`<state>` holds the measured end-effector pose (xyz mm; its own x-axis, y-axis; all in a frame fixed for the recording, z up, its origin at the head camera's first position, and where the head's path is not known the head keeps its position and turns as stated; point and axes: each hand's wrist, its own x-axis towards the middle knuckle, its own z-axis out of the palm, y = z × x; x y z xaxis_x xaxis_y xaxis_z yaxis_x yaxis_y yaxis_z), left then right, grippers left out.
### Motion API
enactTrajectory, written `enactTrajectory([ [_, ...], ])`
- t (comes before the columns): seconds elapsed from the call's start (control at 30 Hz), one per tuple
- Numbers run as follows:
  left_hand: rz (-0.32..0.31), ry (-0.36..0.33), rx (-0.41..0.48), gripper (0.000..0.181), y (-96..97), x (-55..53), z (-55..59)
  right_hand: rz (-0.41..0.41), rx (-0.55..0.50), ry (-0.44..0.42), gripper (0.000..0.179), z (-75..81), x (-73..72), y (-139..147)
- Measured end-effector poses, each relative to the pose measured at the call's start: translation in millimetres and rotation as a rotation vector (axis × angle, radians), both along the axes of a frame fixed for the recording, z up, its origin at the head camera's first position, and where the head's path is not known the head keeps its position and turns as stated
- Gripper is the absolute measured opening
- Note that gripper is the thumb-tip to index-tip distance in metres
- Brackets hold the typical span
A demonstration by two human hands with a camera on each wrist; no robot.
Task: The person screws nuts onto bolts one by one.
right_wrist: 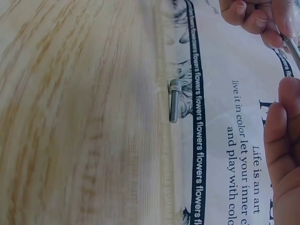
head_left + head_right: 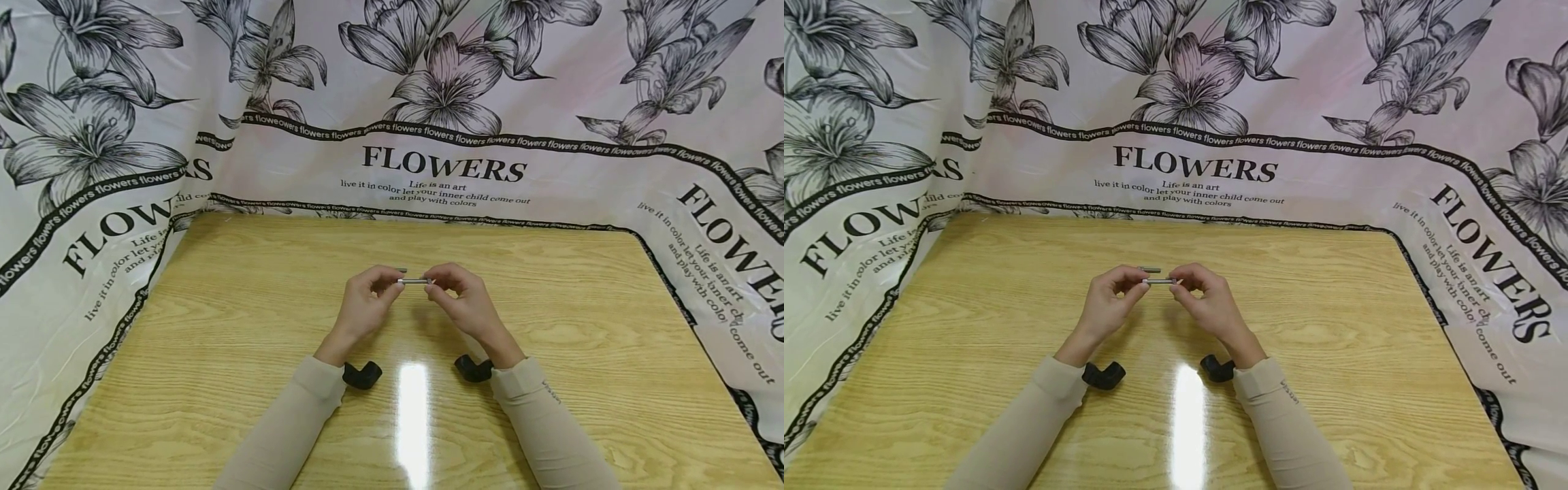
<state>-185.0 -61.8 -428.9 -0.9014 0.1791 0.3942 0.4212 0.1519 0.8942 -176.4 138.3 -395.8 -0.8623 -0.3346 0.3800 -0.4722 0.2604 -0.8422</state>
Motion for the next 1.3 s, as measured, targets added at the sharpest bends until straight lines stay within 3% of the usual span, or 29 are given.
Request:
enactTrajectory([
  [0.43, 0.001, -0.066, 0.019, 0.013, -2.2, -1.8, -2.7, 0.016, -0.039, 0.014, 0.017, -2.7, -0.5, 0.5],
  [0.77, 0.004, -0.05, 0.013, 0.015, 1.0, -1.5, -2.3, 0.016, -0.03, 0.032, 0.017, -3.2, -0.8, 0.4],
  [1.07, -0.021, -0.059, 0.034, 0.016, -1.9, -0.1, -3.2, 0.015, -0.023, 0.111, 0.016, -4.1, -0.8, -0.8],
  [1.3, -0.003, -0.061, 0.026, 0.014, -0.8, 0.1, -1.6, -0.013, 0.02, 0.037, 0.012, -2.8, 0.2, -2.3],
])
